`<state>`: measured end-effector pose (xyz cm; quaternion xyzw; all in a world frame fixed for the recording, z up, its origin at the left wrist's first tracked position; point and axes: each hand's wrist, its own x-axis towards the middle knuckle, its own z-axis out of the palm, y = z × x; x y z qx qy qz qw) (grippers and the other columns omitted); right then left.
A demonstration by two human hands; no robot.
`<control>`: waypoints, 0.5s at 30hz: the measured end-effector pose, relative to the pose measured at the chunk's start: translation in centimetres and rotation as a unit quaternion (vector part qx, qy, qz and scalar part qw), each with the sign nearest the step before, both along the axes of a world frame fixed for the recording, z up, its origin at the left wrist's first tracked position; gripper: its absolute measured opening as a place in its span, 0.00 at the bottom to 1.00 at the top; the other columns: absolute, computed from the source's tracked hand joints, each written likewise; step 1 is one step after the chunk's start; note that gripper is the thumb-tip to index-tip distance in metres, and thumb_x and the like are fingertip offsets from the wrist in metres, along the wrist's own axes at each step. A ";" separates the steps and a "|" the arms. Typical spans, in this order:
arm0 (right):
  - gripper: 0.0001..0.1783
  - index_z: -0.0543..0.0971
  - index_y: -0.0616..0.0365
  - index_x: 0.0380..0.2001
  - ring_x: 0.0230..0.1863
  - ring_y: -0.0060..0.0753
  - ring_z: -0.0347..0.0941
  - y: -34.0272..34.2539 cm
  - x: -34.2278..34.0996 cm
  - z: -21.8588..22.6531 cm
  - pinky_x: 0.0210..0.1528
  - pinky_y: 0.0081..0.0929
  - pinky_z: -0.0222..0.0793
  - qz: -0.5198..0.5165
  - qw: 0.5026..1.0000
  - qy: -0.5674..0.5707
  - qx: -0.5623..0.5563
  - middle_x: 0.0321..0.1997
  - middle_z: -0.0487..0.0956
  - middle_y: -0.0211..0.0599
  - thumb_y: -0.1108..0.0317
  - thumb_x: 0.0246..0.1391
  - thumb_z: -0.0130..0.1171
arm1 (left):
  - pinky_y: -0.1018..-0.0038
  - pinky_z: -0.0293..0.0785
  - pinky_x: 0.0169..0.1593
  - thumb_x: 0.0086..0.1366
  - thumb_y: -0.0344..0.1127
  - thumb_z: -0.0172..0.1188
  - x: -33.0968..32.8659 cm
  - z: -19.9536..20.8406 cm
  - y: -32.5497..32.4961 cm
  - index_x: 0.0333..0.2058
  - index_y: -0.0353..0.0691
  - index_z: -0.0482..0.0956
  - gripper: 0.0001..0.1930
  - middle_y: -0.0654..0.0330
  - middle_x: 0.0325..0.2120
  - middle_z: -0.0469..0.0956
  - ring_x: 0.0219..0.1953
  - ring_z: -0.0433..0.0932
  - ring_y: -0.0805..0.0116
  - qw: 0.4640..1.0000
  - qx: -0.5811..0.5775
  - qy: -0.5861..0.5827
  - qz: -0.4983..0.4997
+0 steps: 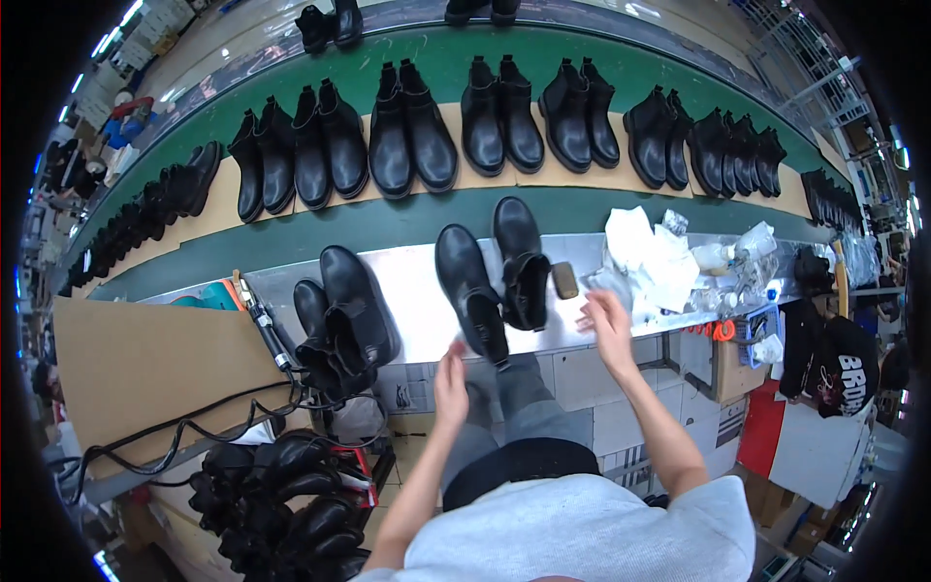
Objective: Cleaning and inspecting boots on a conveyor belt in a shoe factory.
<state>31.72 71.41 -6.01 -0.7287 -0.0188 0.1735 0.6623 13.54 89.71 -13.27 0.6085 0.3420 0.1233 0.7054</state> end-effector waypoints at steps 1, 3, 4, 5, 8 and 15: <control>0.19 0.71 0.64 0.43 0.31 0.25 0.71 1.4 2.4 -0.7 0.31 0.22 0.68 0.027 0.998 0.057 -0.030 0.32 0.74 0.40 0.58 0.58 0.49 | 0.77 0.67 0.45 0.68 0.44 0.44 2.4 -0.9 0.5 0.52 0.35 0.67 0.21 0.61 0.44 0.72 0.43 0.70 0.73 0.998 -0.038 0.041 0.018; 0.35 0.67 0.68 0.50 0.43 0.40 0.72 4.3 6.7 -5.2 0.45 0.28 0.67 0.087 0.977 0.081 -0.177 0.43 0.74 0.49 0.44 0.54 0.49 | 0.79 0.65 0.39 0.67 0.46 0.47 5.9 -3.2 1.6 0.51 0.35 0.68 0.22 0.64 0.37 0.72 0.35 0.68 0.77 0.992 -0.096 0.081 0.032; 0.43 0.66 0.71 0.52 0.49 0.47 0.70 5.7 7.7 -7.3 0.53 0.31 0.64 0.120 0.948 0.047 -0.292 0.48 0.73 0.54 0.38 0.51 0.50 | 0.80 0.64 0.37 0.66 0.46 0.49 6.8 -3.6 2.4 0.50 0.35 0.68 0.22 0.66 0.34 0.72 0.31 0.66 0.79 0.989 -0.118 0.081 0.031; 0.49 0.63 0.75 0.53 0.54 0.51 0.66 6.4 8.0 -7.8 0.56 0.32 0.60 0.139 0.954 0.077 -0.254 0.50 0.70 0.58 0.34 0.47 0.52 | 0.78 0.66 0.47 0.59 0.46 0.59 7.4 -2.2 3.8 0.50 0.30 0.66 0.28 0.57 0.37 0.75 0.39 0.72 0.71 0.979 -0.152 0.136 -0.027; 0.62 0.57 0.82 0.54 0.61 0.50 0.58 7.3 8.7 -3.9 0.62 0.30 0.52 0.206 0.937 0.242 -0.147 0.57 0.63 0.65 0.31 0.36 0.59 | 0.78 0.68 0.45 0.54 0.42 0.65 8.0 0.9 3.9 0.45 0.31 0.69 0.26 0.61 0.31 0.75 0.36 0.73 0.72 0.981 -0.132 0.134 -0.049; 0.26 0.73 0.64 0.41 0.39 0.24 0.72 5.3 9.8 -4.8 0.41 0.18 0.66 0.165 0.938 0.294 0.076 0.40 0.76 0.36 0.50 0.50 0.58 | 0.70 0.71 0.45 0.43 0.47 0.73 11.1 9.4 6.1 0.46 0.31 0.60 0.39 0.47 0.38 0.72 0.42 0.73 0.61 0.983 0.082 0.116 -0.118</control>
